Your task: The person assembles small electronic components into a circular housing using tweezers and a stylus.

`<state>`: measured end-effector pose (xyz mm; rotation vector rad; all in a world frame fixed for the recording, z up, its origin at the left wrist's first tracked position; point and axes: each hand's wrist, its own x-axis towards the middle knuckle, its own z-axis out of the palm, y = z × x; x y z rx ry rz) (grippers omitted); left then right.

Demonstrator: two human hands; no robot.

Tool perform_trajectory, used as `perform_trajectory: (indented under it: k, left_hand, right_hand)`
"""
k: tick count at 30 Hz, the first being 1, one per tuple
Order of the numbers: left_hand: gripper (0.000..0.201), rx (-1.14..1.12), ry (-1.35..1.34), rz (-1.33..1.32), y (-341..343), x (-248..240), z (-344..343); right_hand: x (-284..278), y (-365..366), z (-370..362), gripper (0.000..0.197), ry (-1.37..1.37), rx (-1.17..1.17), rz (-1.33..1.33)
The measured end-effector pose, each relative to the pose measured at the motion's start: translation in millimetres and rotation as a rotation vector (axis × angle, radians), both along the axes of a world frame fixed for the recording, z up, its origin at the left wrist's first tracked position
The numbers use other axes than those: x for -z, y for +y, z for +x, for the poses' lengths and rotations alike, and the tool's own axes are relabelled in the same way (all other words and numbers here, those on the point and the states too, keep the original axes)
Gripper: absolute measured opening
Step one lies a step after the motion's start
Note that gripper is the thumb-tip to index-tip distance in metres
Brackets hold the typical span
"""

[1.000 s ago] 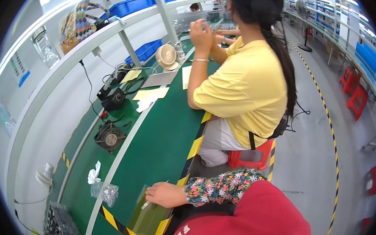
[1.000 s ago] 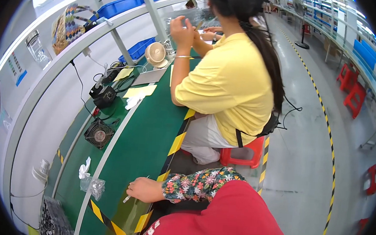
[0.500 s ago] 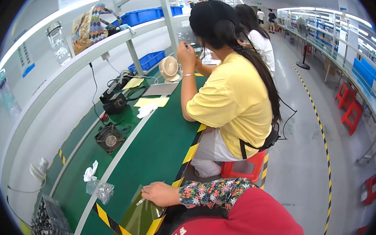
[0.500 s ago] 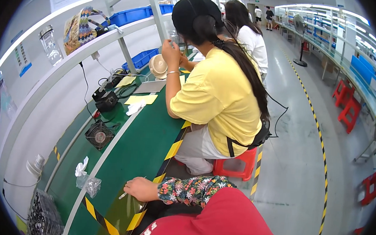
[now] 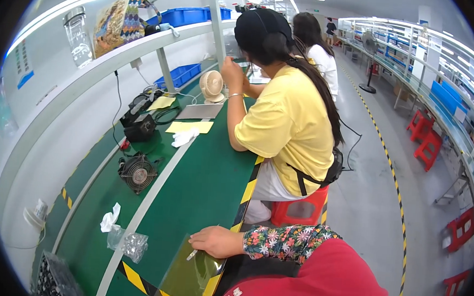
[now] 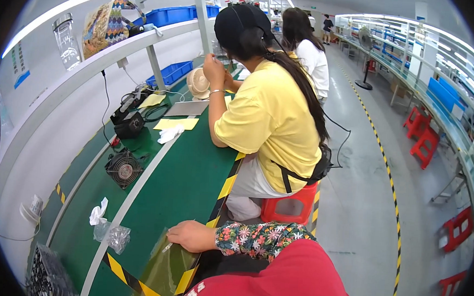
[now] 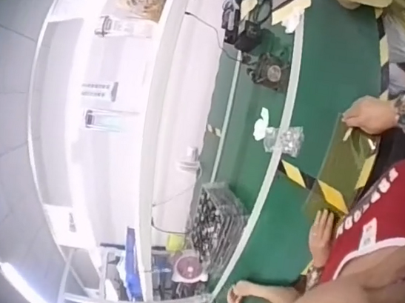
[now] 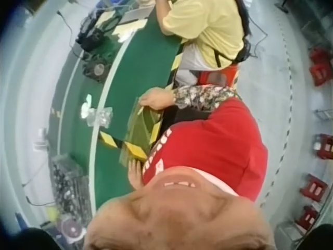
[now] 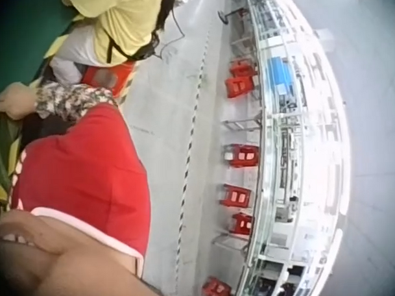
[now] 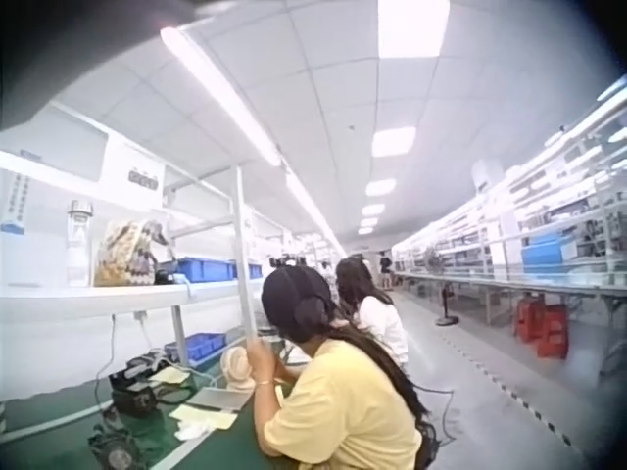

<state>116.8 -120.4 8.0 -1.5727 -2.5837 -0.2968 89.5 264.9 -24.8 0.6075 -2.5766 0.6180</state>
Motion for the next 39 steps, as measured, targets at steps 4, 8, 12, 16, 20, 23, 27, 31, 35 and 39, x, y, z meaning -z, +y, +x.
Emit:
perform_trajectory:
  k: [4, 8, 12, 16, 20, 23, 27, 31, 35, 39]
  left_hand:
    - [0.053, 0.165, 0.374, -0.770, -1, 34, -21]
    - [0.060, 0.445, 1.499, -0.530, -18, 67, -63]
    - [0.061, 0.148, 0.553, -0.921, -15, 52, -46]
    - [0.060, 0.725, 1.138, -0.300, -5, 48, -79]
    - [0.050, 0.262, 0.490, -0.158, 17, 23, -27]
    - [0.043, -0.121, 0.023, -0.040, 32, 4, 1]
    - [0.049, -0.238, -0.109, -0.001, 46, -11, 15]
    - [0.063, -0.267, -0.145, -0.044, 48, -27, 22]
    - [0.059, -0.317, -0.128, 0.058, 47, -14, 17]
    - [0.065, -0.266, -0.134, 0.048, 42, -18, 10]
  right_hand:
    - [-1, 0, 0, 0.016, 0.139, -0.016, -0.094]
    - [2, -2, 2, 0.012, 0.162, -0.017, -0.147]
    - [3, -2, 3, 0.023, -0.013, -0.041, -0.127]
    - [2, -4, 0, 0.026, -0.015, -0.076, -0.158]
    - [12, -7, -5, 0.015, 0.175, -0.042, -0.232]
    - [7, -5, -2, 0.020, 0.110, -0.059, -0.214]
    - [8, -4, 4, 0.022, 0.056, -0.096, -0.234]
    - [-7, -8, 7, 0.020, 0.064, -0.078, -0.279]
    - [-28, 7, 8, 0.023, -0.047, -0.051, -0.200]
    - [-21, 0, 6, 0.020, 0.021, 0.059, -0.151]
